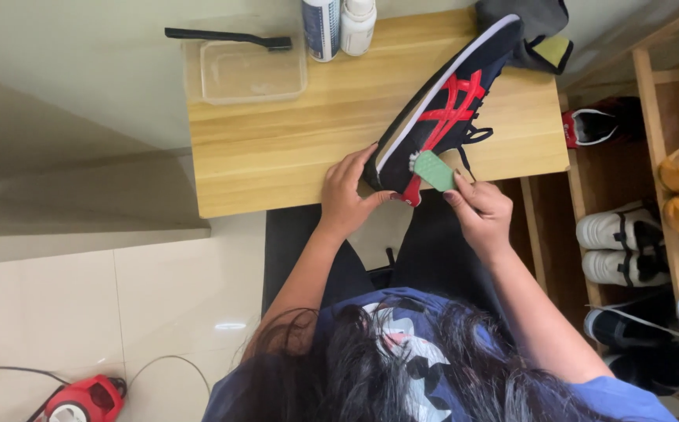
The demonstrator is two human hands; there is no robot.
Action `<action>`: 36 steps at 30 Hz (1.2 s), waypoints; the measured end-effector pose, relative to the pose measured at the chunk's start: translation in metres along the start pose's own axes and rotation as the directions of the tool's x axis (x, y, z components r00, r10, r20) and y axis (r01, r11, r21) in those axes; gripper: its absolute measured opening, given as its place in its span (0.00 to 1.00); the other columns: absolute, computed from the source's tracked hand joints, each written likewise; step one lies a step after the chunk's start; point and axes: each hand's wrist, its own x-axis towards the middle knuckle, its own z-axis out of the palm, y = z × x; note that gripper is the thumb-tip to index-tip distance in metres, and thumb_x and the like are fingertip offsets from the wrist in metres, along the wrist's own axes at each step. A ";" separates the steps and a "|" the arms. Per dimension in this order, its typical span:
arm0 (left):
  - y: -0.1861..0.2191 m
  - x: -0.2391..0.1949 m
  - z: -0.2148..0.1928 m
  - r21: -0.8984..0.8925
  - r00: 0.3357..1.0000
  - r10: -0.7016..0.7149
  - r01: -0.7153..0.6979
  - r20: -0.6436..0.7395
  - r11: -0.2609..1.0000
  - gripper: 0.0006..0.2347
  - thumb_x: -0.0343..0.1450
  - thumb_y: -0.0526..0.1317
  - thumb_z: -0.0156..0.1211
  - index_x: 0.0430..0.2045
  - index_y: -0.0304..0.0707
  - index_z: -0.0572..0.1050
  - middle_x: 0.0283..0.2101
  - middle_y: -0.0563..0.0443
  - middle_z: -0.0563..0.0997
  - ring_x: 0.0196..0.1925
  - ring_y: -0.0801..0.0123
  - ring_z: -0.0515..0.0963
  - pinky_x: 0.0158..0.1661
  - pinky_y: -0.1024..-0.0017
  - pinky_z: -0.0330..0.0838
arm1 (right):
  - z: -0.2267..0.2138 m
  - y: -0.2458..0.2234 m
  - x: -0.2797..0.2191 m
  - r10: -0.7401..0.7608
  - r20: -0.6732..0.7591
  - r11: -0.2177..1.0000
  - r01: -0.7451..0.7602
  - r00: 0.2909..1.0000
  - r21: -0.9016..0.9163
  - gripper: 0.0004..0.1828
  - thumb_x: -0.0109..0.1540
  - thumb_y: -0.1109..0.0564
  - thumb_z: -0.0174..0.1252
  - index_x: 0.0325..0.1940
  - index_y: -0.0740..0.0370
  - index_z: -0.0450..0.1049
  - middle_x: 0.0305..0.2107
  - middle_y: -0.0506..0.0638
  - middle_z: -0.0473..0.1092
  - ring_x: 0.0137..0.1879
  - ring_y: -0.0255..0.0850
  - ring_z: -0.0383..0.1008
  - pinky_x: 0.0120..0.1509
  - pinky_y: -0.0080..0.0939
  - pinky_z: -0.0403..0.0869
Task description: The person scrubs the side of a black and red sneaker with a green brush while holding it on a wooden table. They continue to scrub the shoe's surface and laces throughout the video.
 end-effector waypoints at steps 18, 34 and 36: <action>-0.001 0.000 0.003 -0.078 0.997 -0.063 0.059 -0.046 0.995 0.37 0.63 0.58 0.73 0.65 0.44 0.67 0.56 0.45 0.77 0.58 0.54 0.78 0.61 0.54 0.65 | -0.005 0.005 0.010 0.113 0.091 0.991 -0.118 0.989 0.056 0.19 0.56 0.64 0.76 0.51 0.58 0.84 0.19 0.54 0.70 0.26 0.45 0.73 0.38 0.38 0.69; -0.001 0.001 0.003 -0.039 0.997 -0.027 0.024 -0.070 0.999 0.36 0.63 0.59 0.73 0.64 0.47 0.68 0.55 0.50 0.78 0.57 0.58 0.79 0.60 0.57 0.67 | -0.017 -0.027 0.030 -0.062 0.202 0.990 0.085 0.977 -0.111 0.14 0.59 0.61 0.75 0.48 0.59 0.85 0.19 0.52 0.70 0.26 0.48 0.70 0.40 0.44 0.69; -0.001 0.000 0.003 -0.041 0.998 -0.025 0.022 -0.058 0.999 0.36 0.63 0.59 0.73 0.65 0.48 0.67 0.55 0.50 0.77 0.58 0.58 0.79 0.60 0.57 0.66 | -0.018 -0.024 0.033 -0.062 0.194 0.988 0.088 0.979 -0.130 0.14 0.60 0.61 0.75 0.50 0.59 0.85 0.18 0.51 0.70 0.26 0.47 0.69 0.40 0.44 0.68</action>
